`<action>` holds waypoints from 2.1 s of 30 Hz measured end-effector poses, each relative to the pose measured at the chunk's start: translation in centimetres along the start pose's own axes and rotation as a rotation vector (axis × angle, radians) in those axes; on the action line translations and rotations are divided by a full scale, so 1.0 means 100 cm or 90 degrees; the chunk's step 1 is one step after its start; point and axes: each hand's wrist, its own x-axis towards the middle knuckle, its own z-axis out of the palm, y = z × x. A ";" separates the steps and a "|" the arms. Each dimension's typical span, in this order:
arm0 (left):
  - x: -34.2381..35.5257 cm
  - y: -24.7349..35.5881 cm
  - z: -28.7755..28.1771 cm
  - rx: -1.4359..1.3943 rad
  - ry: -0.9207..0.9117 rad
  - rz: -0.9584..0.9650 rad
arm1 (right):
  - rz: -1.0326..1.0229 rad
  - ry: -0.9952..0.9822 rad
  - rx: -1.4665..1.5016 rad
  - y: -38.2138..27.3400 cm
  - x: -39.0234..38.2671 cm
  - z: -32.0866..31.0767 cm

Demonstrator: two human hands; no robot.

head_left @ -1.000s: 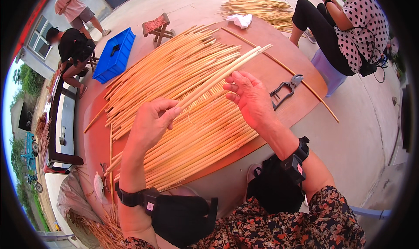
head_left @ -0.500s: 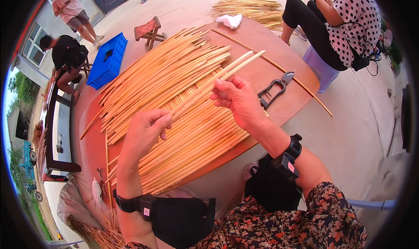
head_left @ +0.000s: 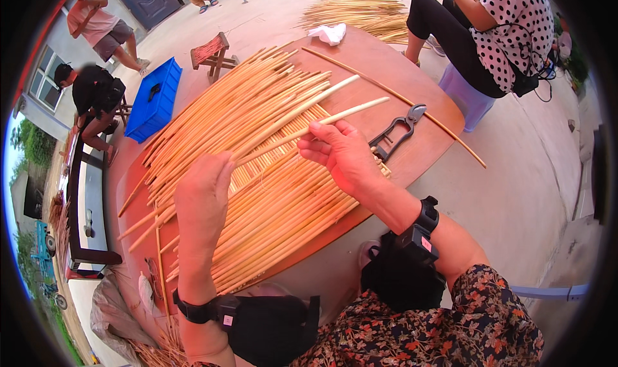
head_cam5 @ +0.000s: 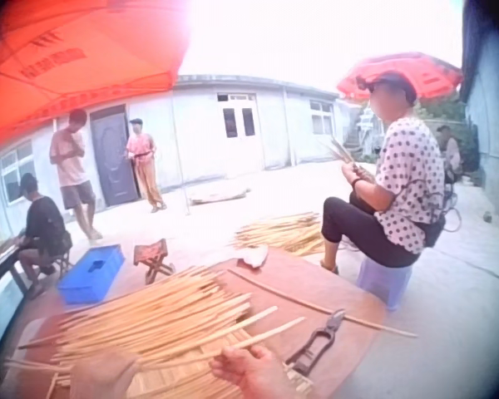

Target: The person is binding reeds together by threading a thin string through them. They pick up reed sticks one at a time, align them on the table, and pull the string through to secure them to the mat.

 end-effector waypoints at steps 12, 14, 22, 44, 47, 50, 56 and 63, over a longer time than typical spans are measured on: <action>0.018 0.028 -0.035 0.311 0.347 0.141 | -0.061 0.080 0.113 0.000 0.015 -0.014; 0.022 0.031 -0.043 0.283 0.341 0.158 | -0.065 0.087 0.109 0.002 0.016 -0.017; 0.051 0.047 -0.099 -0.096 0.449 0.063 | -0.081 0.106 0.144 0.003 0.021 -0.018; -0.013 -0.009 -0.007 -1.005 0.319 -0.409 | -0.061 0.017 0.132 0.013 0.000 0.007; -0.022 -0.014 0.011 -1.002 0.276 -0.445 | -0.053 -0.006 0.127 0.013 0.001 0.005; -0.027 -0.016 0.021 -1.002 0.261 -0.458 | -0.027 -0.021 0.124 0.015 -0.001 0.005; -0.028 -0.019 0.027 -1.042 0.208 -0.485 | 0.049 -0.043 0.089 0.018 -0.005 0.003; -0.028 -0.021 0.029 -1.080 0.230 -0.535 | 0.034 -0.053 0.027 0.015 -0.012 0.009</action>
